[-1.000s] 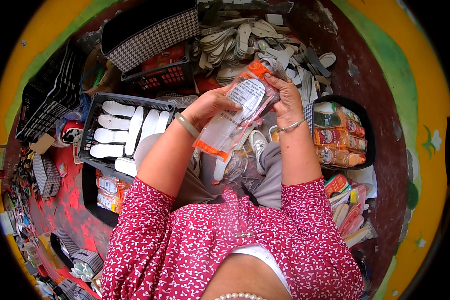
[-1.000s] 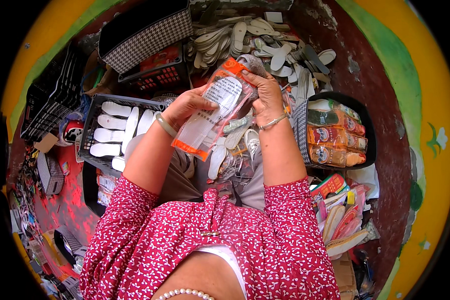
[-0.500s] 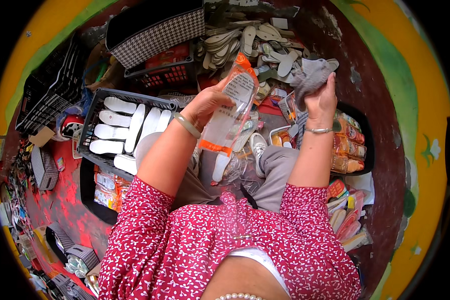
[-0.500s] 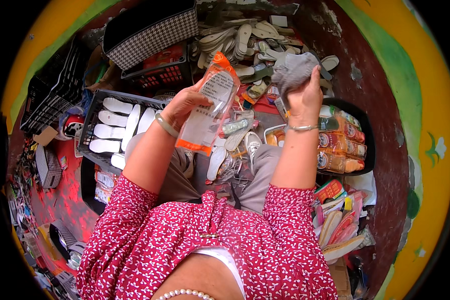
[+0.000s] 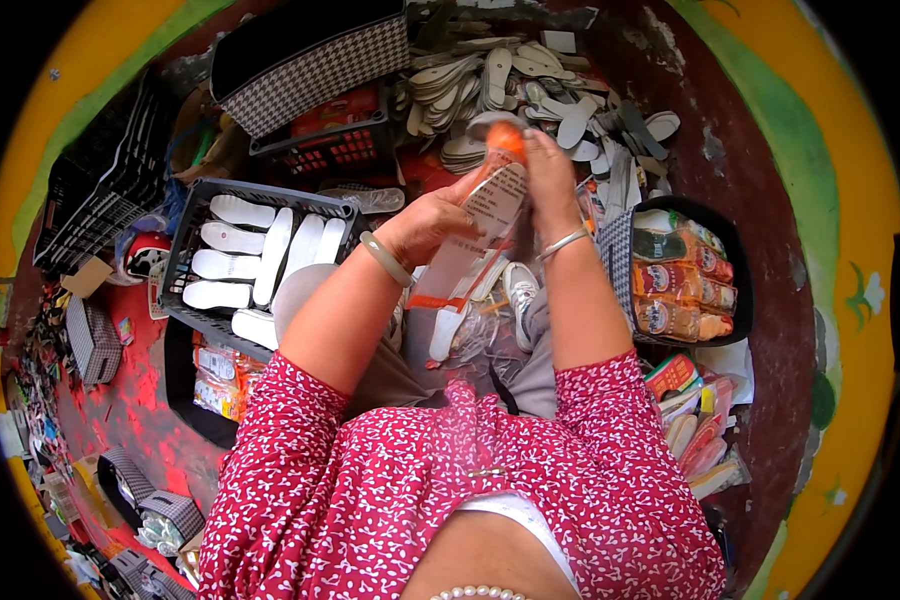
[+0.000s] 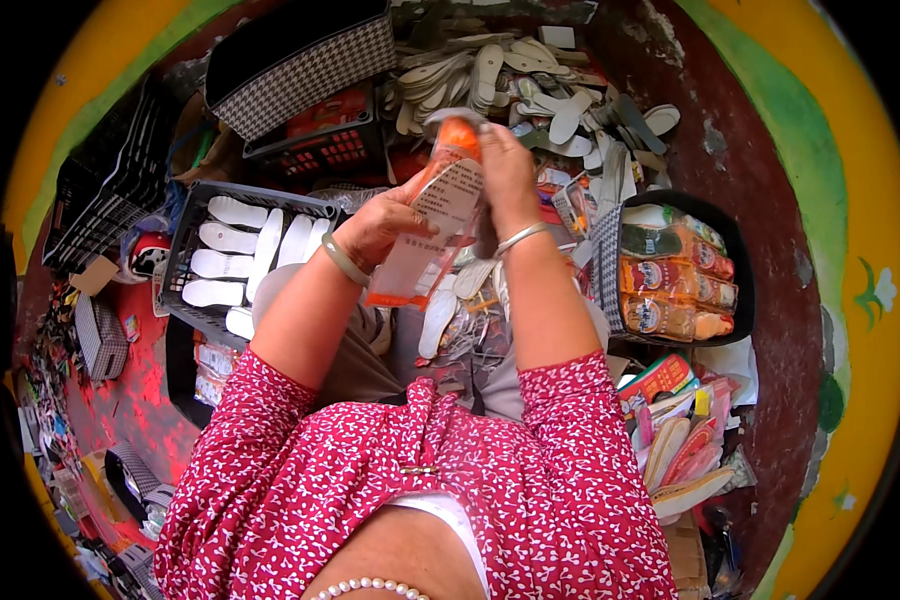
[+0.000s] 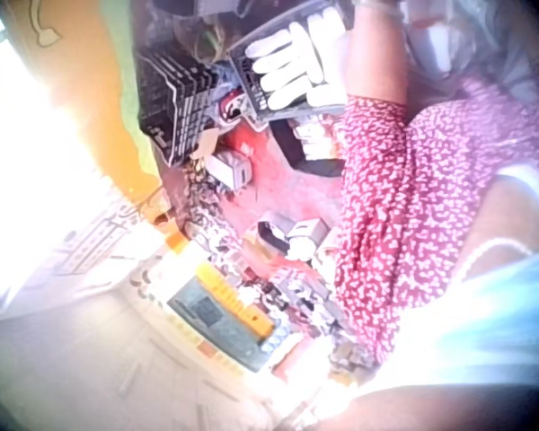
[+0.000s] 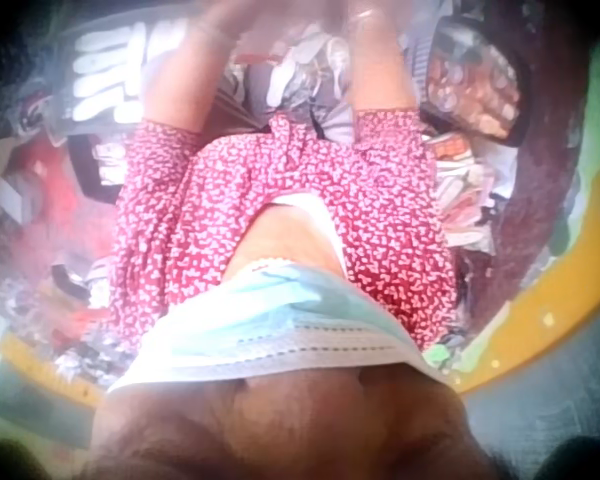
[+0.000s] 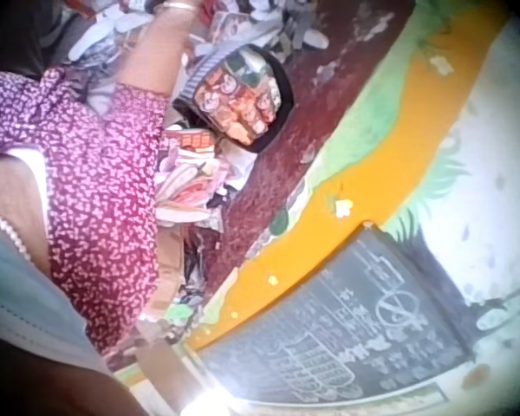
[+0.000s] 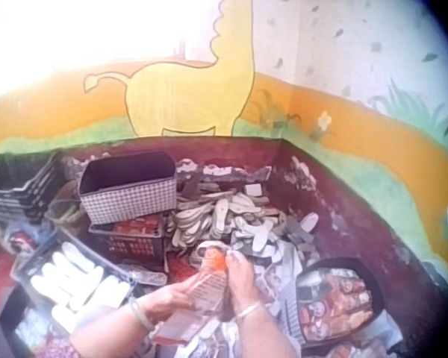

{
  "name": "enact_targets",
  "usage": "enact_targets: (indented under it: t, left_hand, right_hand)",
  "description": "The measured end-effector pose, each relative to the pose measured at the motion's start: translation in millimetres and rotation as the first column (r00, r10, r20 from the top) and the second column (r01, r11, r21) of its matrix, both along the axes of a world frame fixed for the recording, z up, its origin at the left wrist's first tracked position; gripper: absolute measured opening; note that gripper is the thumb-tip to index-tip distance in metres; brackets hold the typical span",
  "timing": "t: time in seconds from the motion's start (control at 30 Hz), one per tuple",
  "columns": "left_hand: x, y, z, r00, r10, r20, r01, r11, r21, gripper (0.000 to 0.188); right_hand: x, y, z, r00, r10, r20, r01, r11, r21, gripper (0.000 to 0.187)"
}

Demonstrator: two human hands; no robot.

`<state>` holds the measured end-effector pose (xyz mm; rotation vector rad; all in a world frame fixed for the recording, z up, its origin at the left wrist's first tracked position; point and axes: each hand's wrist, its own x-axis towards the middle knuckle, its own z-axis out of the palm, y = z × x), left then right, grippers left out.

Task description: The person picks up insoles from various containers, wipes them with a cloth, and places them into a black crate.

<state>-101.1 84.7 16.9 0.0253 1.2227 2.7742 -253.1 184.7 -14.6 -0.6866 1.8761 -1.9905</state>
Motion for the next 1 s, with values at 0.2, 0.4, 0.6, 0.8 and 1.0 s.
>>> enact_targets:
  t: [0.2,0.4,0.6,0.8,1.0]
  left_hand:
    - [-9.2,-19.7,-1.0,0.986,0.165,0.014,-0.165,0.978,0.129,0.045]
    - [-28.2,-17.5,-20.3,0.961,0.263,0.081,-0.274,0.888,0.37,0.04]
    - [-30.5,-46.7,-34.0,0.864,0.504,-0.024,-0.45,0.792,0.412,0.046]
    - [-18.9,-78.5,-34.9,0.787,0.598,0.153,-0.58,0.63,0.517,0.058]
    - [-15.3,-69.2,-21.2,0.733,0.638,0.237,-0.647,0.545,0.533,0.057]
  right_hand:
    - [-8.9,16.6,35.0,0.981,-0.147,0.125,0.19,0.863,-0.468,0.028]
    - [36.4,-27.6,8.6,0.648,0.015,-0.762,0.104,0.989,0.108,0.034]
    - [67.9,-35.0,7.1,0.688,0.259,-0.678,-0.14,0.964,0.226,0.035]
    - [95.2,-19.5,25.6,0.63,0.455,-0.629,-0.373,0.888,0.27,0.043]
    - [108.2,-19.2,15.2,0.339,0.321,-0.884,-0.013,0.941,0.337,0.062]
